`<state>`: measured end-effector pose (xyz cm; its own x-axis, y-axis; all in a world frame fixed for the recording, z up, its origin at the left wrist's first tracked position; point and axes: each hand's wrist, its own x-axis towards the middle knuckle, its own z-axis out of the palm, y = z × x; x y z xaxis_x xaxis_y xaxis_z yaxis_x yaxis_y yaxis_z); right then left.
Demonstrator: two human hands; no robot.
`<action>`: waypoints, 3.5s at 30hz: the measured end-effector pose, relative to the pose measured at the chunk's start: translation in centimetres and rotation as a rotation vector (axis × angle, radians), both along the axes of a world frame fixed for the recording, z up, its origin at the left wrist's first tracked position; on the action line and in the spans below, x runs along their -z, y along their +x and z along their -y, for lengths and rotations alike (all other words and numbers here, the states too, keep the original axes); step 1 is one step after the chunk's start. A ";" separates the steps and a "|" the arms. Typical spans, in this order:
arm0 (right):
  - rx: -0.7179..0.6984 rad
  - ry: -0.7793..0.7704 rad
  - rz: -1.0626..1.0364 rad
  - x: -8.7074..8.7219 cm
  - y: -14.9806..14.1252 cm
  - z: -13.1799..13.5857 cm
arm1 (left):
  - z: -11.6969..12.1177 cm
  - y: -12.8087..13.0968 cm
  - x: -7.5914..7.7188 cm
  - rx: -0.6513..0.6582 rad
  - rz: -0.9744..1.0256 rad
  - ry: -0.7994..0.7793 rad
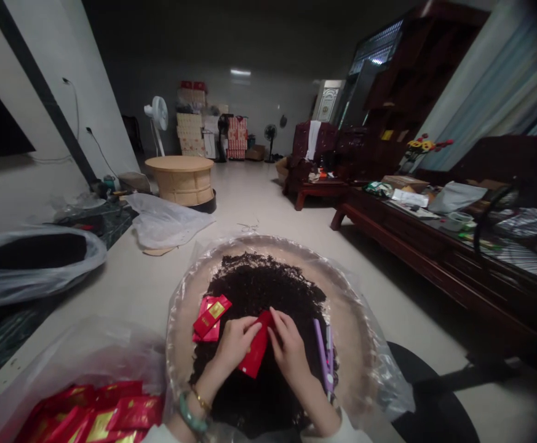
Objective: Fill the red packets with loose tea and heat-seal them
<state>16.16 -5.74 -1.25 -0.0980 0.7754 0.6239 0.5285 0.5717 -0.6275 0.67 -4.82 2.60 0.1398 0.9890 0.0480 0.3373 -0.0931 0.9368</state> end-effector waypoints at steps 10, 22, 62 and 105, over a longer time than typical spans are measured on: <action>0.031 0.260 0.157 1.5 0.7 -0.1 | 0.1 1.1 1.5 -0.062 0.196 -0.087; 0.074 0.265 0.224 2.5 0.4 -0.1 | -0.5 0.8 2.0 0.008 0.268 -0.174; 0.067 0.076 -0.123 2.2 -0.1 -0.8 | 0.1 0.6 3.2 -0.034 -0.049 0.131; -0.321 -0.184 0.234 -1.2 1.5 2.1 | 0.6 -1.2 1.5 0.154 -0.118 0.248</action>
